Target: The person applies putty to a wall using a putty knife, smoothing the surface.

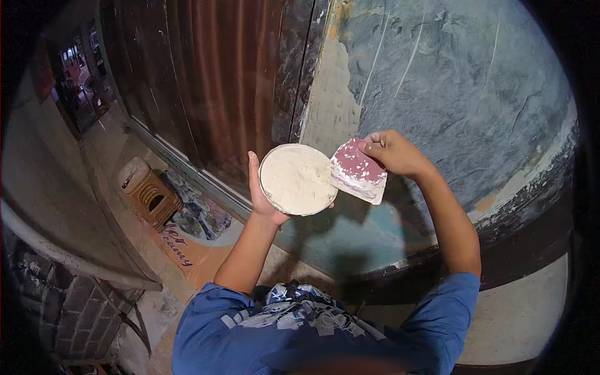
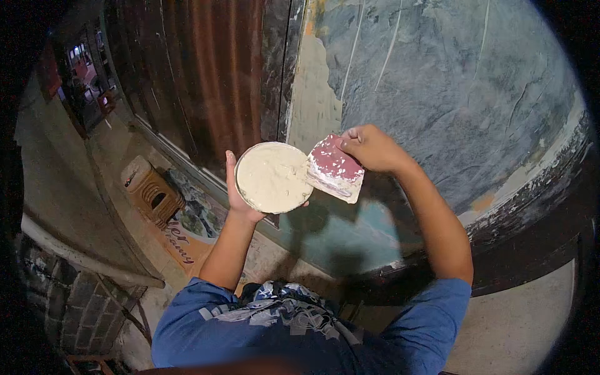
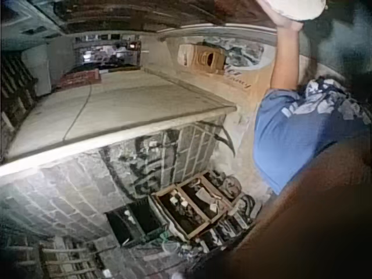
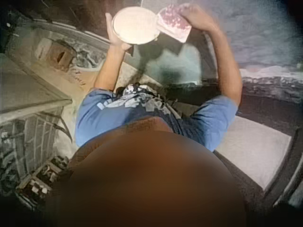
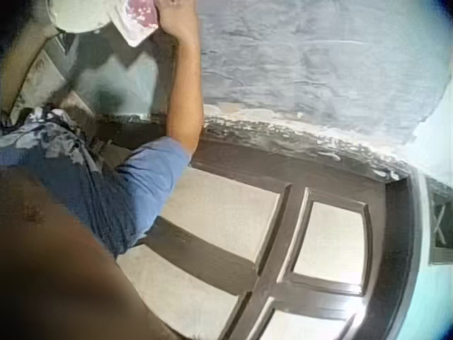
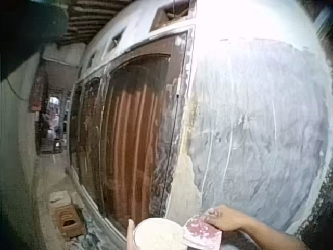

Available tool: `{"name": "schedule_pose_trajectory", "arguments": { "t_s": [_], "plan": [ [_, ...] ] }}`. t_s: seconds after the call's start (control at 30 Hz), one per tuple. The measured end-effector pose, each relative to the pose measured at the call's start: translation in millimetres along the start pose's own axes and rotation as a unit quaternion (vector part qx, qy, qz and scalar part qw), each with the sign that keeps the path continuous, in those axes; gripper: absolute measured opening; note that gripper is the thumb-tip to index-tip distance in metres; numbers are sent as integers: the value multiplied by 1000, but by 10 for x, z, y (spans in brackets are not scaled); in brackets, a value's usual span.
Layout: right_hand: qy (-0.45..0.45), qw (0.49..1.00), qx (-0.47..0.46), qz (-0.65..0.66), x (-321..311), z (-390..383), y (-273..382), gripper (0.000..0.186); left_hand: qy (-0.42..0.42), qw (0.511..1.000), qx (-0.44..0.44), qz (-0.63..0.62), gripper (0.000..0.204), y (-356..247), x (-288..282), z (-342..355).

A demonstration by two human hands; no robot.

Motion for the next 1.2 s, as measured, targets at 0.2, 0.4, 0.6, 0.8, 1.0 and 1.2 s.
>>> {"name": "schedule_pose_trajectory", "arguments": {
  "t_s": [0.2, 0.4, 0.6, 0.8, 1.0, 1.2],
  "plan": [
    [-49, 984, -49, 165, -133, -110, -12, 20, -38, 999, 4, -2, 100, 12, 17, 40],
    [-58, 982, -68, 169, -143, -136, -16, 17, -12, 1000, 5, 1, 100, 31, -19, 84],
    [-242, 957, -132, -84, -558, -201, 359, 26, 7, 1000, 4, -26, 97, 40, -32, 115],
    [-378, 845, -127, -356, -802, -43, 608, 27, -26, 999, 21, -16, 100, 35, -125, 135],
    [-382, 803, -92, -448, -770, 111, 547, 25, 21, 999, 26, -18, 98, -32, -218, 94],
    [-367, 823, -128, -415, -820, 114, 573, 25, -21, 999, 40, -4, 93, -69, -292, 79]
  ]
}}
Point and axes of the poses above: each hand's wrist, its own z-axis towards the middle knuckle, its own x-axis out of the palm, y = z × x, the point moved 1 cm from there along z, towards the middle knuckle, and after that the axes turned 12 degrees about y, right-handed, at the moved point
